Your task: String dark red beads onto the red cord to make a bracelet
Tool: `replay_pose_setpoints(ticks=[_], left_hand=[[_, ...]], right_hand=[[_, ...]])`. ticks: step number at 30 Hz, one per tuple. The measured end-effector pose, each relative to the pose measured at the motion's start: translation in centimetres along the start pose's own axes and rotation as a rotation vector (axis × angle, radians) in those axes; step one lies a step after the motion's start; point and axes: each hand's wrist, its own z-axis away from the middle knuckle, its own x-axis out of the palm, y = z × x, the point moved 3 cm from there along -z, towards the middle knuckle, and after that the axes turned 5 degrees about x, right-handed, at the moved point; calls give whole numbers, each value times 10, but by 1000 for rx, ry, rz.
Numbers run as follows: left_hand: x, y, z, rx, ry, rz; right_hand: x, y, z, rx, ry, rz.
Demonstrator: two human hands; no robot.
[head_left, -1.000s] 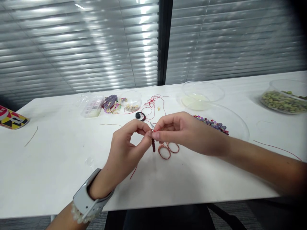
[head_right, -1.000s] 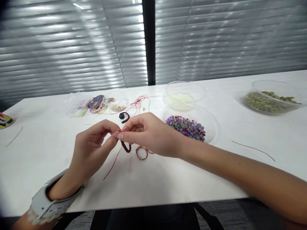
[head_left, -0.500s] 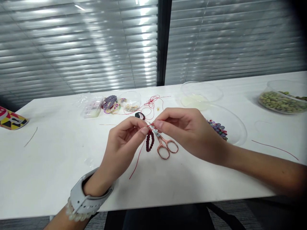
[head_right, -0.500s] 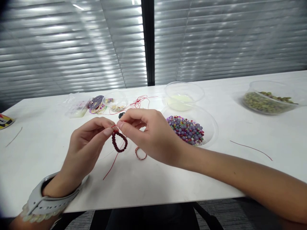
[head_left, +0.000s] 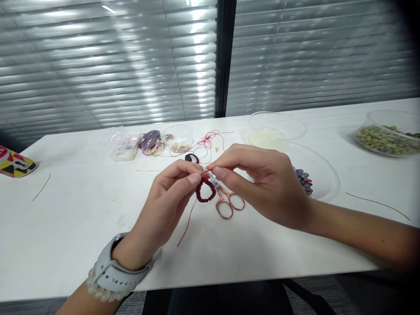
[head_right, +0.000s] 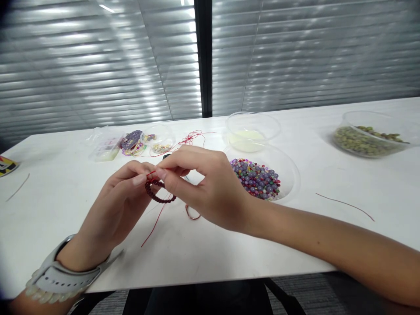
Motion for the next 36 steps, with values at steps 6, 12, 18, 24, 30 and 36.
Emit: replay_pose_setpoints(ticks=[6, 12, 18, 24, 30, 36], left_hand=[[2, -1, 2, -118, -14, 51], [3, -2, 1, -125, -30, 64], [1, -3, 1, -126, 10, -14], [1, -1, 2, -7, 6, -152], [0, -1, 4, 29, 14, -220], [1, 0, 3, 82, 1, -292]], right_hand=[[0, 3, 0, -96, 15, -3], [1, 4, -2, -65, 2, -53], [2, 4, -1, -31, 7, -45], [1, 7, -1, 8, -6, -62], [1, 7, 0, 37, 6, -60], [2, 8, -2, 47, -21, -80]])
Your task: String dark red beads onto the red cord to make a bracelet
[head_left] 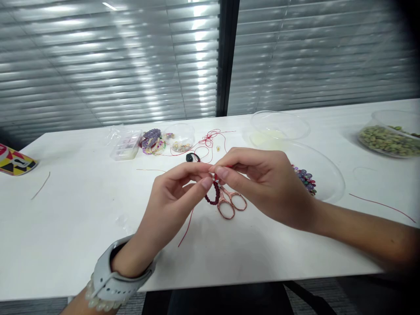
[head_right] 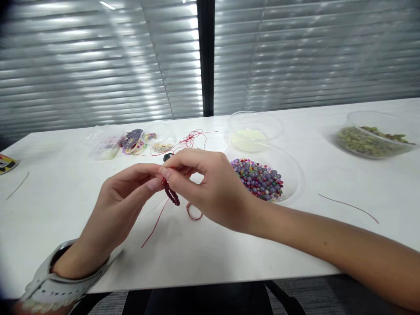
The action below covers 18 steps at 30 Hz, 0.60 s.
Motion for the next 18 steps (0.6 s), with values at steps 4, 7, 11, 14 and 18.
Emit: replay_pose_setpoints(ticks=[4, 7, 11, 14, 18], left_hand=[[-1, 0, 1, 12, 10, -19], [-2, -1, 1, 2, 27, -31], [-3, -1, 0, -2, 54, -52], [-3, -1, 0, -10, 62, -60], [-3, -1, -1, -42, 49, -55]], right_hand=[[1, 1, 1, 27, -13, 0], [3, 2, 2, 44, -39, -14], [4, 1, 1, 20, -57, -30], [4, 0, 1, 12, -52, -16], [3, 0, 1, 11, -41, -15]])
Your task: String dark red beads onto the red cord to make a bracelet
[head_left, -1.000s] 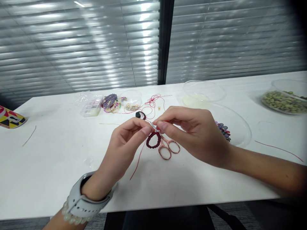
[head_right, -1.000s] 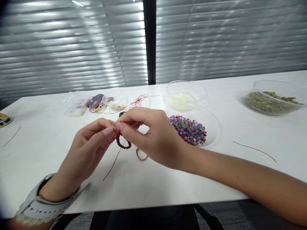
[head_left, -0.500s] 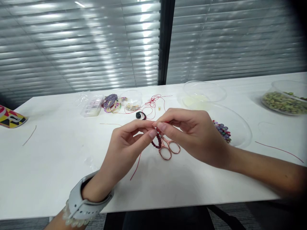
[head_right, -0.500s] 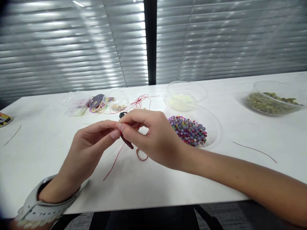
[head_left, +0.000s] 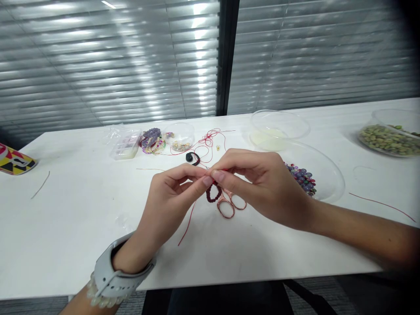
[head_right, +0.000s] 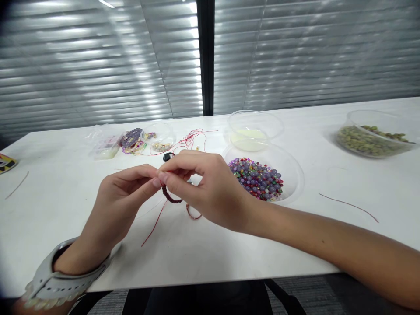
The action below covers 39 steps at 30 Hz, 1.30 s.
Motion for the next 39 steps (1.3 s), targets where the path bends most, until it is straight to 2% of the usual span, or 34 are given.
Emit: replay_pose_setpoints(ticks=[6, 13, 19, 24, 28, 31, 36, 39], left_hand=[[0, -1, -1, -26, -8, -12], [2, 3, 0, 7, -48, -109], [6, 0, -2, -39, -97, -96], [1, -5, -2, -88, -7, 42], [-2, -5, -2, -74, 72, 125], [-1, -5, -2, -62, 94, 128], [3, -5, -1, -28, -6, 51], [4, -4, 0, -2, -16, 20]], right_hand=[[2, 5, -1, 94, -21, -127], [3, 7, -1, 113, -22, -139], [6, 11, -1, 200, -45, -259], [9, 20, 1, 293, 7, -458], [16, 25, 5, 373, 36, -570], [20, 25, 7, 352, 36, -557], [20, 24, 7, 267, 84, -479], [18, 24, 6, 273, 127, -483]])
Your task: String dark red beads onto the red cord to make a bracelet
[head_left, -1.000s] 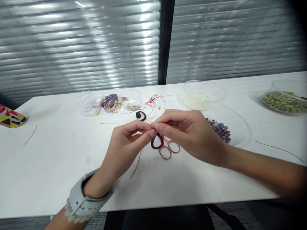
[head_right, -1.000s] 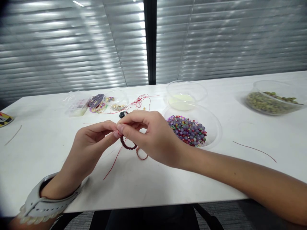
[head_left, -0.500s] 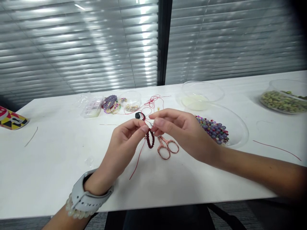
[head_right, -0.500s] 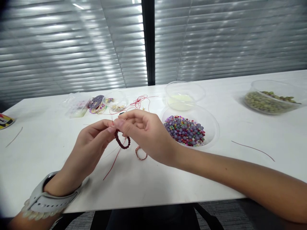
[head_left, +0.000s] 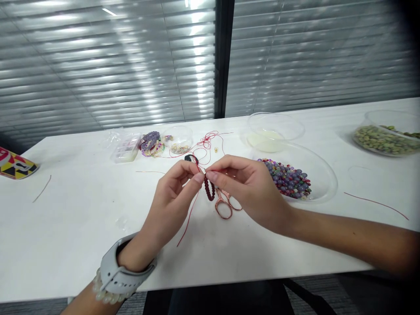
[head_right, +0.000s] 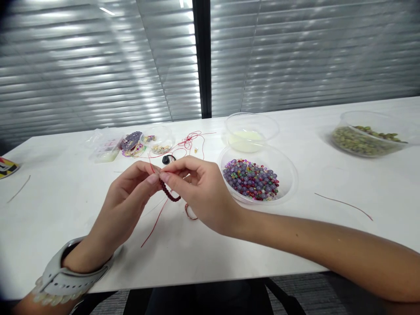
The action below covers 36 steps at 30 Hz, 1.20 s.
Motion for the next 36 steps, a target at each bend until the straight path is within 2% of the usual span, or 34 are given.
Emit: replay_pose_setpoints(ticks=[3, 8, 16, 21, 26, 32, 36], left_hand=[[1, 2, 1, 37, 23, -25], [1, 1, 1, 49, 84, -24], [3, -2, 0, -45, 25, 11], [1, -6, -2, -74, 66, 61], [0, -8, -1, -125, 93, 160], [1, -8, 0, -221, 27, 183], [2, -6, 0, -214, -8, 198]], right_hand=[[-2, 0, -1, 14, 37, -30], [-3, -3, 0, -112, 72, 42], [-3, -7, -2, -263, 119, 333], [-5, -3, -6, -164, 109, 204], [-9, 1, -11, -11, 169, 7], [-11, -2, -10, -47, 238, -31], [-12, -4, -9, -46, 268, -19]])
